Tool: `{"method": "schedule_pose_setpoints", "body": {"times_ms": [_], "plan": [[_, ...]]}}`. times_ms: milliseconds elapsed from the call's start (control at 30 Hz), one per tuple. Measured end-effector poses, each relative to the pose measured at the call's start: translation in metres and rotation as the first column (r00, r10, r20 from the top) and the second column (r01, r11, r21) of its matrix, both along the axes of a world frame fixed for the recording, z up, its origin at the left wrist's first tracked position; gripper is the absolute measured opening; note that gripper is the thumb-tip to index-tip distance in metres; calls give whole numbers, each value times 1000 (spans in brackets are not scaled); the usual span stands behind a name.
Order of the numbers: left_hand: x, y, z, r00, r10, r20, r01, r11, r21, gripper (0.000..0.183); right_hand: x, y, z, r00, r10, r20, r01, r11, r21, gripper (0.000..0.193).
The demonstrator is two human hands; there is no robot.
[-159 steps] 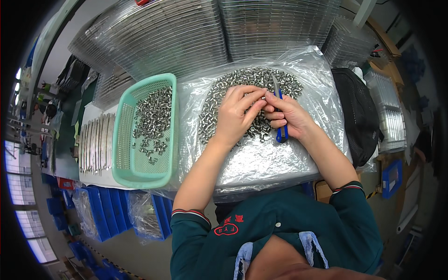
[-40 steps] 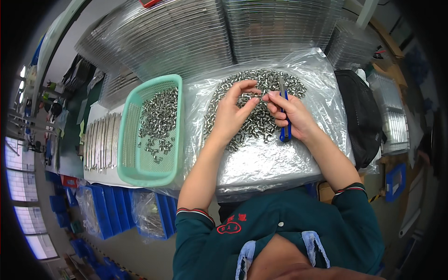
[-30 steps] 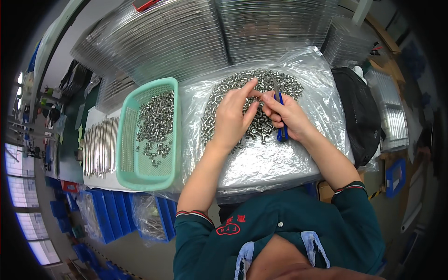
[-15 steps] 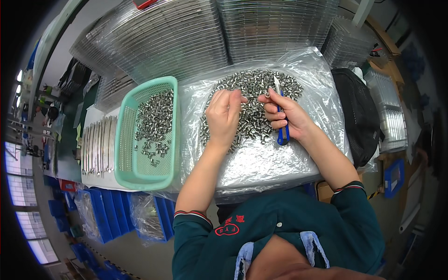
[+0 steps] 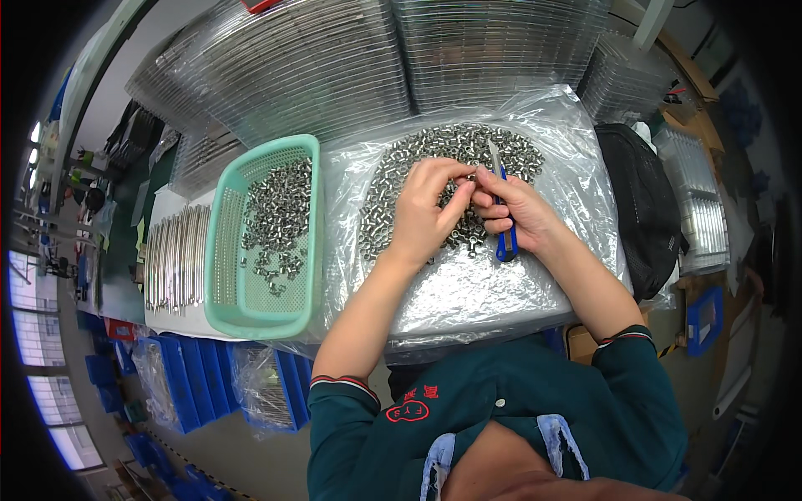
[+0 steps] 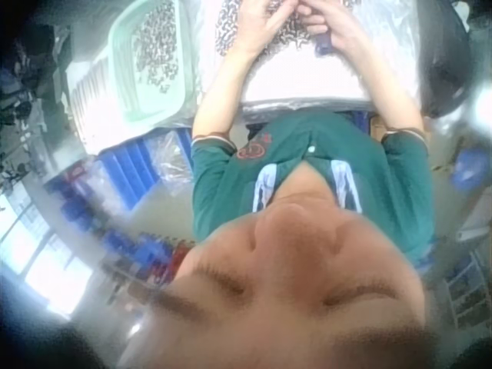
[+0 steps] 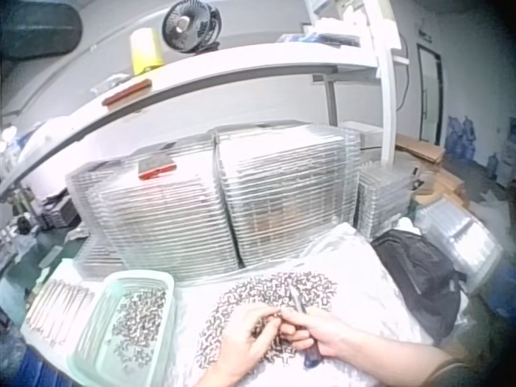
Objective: The person takes a mesh bag out of a cardboard box, sets it on the table, and scrapes small metal nuts from a pile using a utility knife.
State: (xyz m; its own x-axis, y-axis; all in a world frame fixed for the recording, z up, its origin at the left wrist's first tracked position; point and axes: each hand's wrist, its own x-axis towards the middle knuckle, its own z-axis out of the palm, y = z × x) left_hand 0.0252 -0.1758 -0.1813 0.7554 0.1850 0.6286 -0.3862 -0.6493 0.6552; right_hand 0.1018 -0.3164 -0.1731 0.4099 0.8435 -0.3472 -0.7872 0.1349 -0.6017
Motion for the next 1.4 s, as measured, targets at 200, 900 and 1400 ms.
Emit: {"method": "schedule_pose_setpoints", "body": {"times_ms": [200,900,1400], "plan": [[0,1,-2,999,4,-47,-9,996,-94,16,1,0,-3,1000,-14,1,14,1000,7,14],[1,-1,2,999,14,29,-14,1000,7,19,1,0,-3,998,-44,35,44,999,8,12],[1,0,-1,999,27,16,-28,999,34,18,2,-1,-2,992,-43,117,45,999,-17,16]]}}
